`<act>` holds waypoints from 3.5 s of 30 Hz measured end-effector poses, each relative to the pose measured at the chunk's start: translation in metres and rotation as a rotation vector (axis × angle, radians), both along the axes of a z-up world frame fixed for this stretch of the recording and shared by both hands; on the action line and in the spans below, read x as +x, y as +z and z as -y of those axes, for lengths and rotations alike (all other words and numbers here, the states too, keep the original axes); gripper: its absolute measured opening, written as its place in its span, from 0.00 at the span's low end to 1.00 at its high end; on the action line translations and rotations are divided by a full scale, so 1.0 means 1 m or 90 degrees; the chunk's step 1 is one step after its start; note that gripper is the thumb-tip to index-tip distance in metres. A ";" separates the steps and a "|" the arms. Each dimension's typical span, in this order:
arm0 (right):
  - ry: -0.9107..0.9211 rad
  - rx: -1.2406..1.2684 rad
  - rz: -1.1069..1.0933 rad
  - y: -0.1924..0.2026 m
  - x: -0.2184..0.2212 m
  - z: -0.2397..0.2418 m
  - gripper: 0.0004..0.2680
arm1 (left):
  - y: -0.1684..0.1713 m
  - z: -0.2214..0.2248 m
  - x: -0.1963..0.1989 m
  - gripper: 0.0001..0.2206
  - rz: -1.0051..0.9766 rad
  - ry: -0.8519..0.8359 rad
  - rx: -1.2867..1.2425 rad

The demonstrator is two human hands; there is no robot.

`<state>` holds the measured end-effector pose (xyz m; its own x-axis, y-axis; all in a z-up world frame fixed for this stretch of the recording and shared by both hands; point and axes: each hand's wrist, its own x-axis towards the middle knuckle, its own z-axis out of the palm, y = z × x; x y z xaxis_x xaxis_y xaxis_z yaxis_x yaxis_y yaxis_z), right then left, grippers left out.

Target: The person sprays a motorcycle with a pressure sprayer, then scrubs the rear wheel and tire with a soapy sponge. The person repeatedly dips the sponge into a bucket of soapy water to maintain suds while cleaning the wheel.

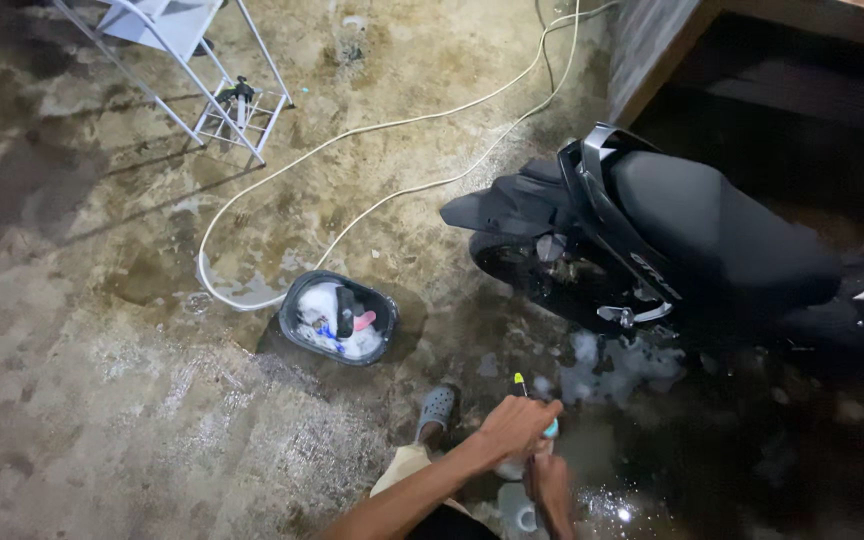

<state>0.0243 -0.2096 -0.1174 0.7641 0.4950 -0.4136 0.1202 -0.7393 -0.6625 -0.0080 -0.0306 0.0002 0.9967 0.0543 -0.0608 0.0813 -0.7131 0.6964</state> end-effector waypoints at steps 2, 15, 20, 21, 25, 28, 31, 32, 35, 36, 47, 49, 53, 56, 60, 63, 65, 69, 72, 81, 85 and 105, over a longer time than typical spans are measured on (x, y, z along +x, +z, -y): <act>0.084 0.077 0.165 -0.005 -0.007 0.004 0.21 | 0.012 0.003 -0.002 0.17 0.014 0.007 -0.009; -0.142 -0.064 -0.058 -0.024 -0.038 0.018 0.23 | 0.060 -0.004 -0.019 0.14 0.099 0.079 -0.011; -0.174 -0.055 -0.017 -0.005 -0.053 0.013 0.22 | 0.038 0.007 -0.029 0.15 0.094 0.044 -0.030; -0.199 -0.018 -0.013 -0.004 -0.054 0.013 0.21 | 0.032 0.012 -0.029 0.15 0.105 0.040 -0.032; -0.305 0.092 -0.093 -0.005 -0.054 0.008 0.20 | 0.009 0.035 -0.016 0.18 0.112 0.038 -0.045; -0.341 0.122 -0.122 -0.005 -0.052 0.000 0.20 | -0.005 0.051 -0.009 0.16 0.065 0.035 -0.032; -0.353 0.122 -0.136 -0.006 -0.051 0.002 0.21 | -0.020 0.052 -0.006 0.13 0.063 0.041 -0.011; -0.355 0.117 -0.137 -0.004 -0.053 0.009 0.21 | -0.022 0.055 -0.007 0.14 0.053 0.037 -0.023; -0.364 0.116 -0.151 -0.003 -0.054 0.008 0.21 | -0.021 0.047 -0.010 0.16 0.059 0.029 -0.038; -0.364 0.117 -0.152 -0.002 -0.051 0.009 0.21 | -0.018 0.046 -0.009 0.16 0.069 0.034 -0.041; -0.229 -0.022 -0.242 -0.006 -0.042 0.030 0.22 | -0.022 0.008 -0.036 0.46 -0.185 0.106 -0.202; -0.281 0.004 -0.260 -0.011 -0.055 0.050 0.21 | -0.049 0.017 -0.043 0.45 -0.152 0.192 -0.267; -0.430 0.139 -0.358 -0.025 -0.068 0.064 0.21 | -0.121 0.037 -0.038 0.46 -0.243 0.210 -0.381; -0.346 0.097 -0.230 -0.026 -0.066 0.052 0.24 | -0.160 0.053 -0.045 0.42 -0.390 0.252 -0.567; -0.289 0.033 -0.086 0.002 -0.077 0.047 0.25 | -0.167 0.065 -0.045 0.36 -0.133 0.125 -0.739; -0.316 0.012 -0.110 0.021 -0.075 0.037 0.25 | -0.150 0.063 -0.036 0.32 -0.254 0.202 -0.837; -0.318 0.062 -0.088 0.033 -0.074 0.032 0.24 | -0.139 0.059 -0.033 0.32 -0.319 0.239 -0.868; -0.309 0.112 -0.065 0.048 -0.075 0.033 0.23 | -0.133 0.061 -0.024 0.32 -0.281 0.222 -0.813; -0.343 0.051 -0.079 0.038 -0.072 0.031 0.24 | -0.143 0.060 -0.014 0.33 -0.237 0.170 -0.811; -0.527 0.106 -0.124 0.006 -0.101 0.054 0.23 | -0.111 0.086 -0.010 0.36 -0.378 0.052 -0.652; -0.502 0.075 -0.143 -0.004 -0.102 0.068 0.24 | -0.113 0.089 -0.008 0.37 -0.398 0.056 -0.640; -0.528 0.103 -0.002 -0.022 -0.132 0.026 0.21 | -0.108 0.054 -0.031 0.36 -0.332 0.032 -0.697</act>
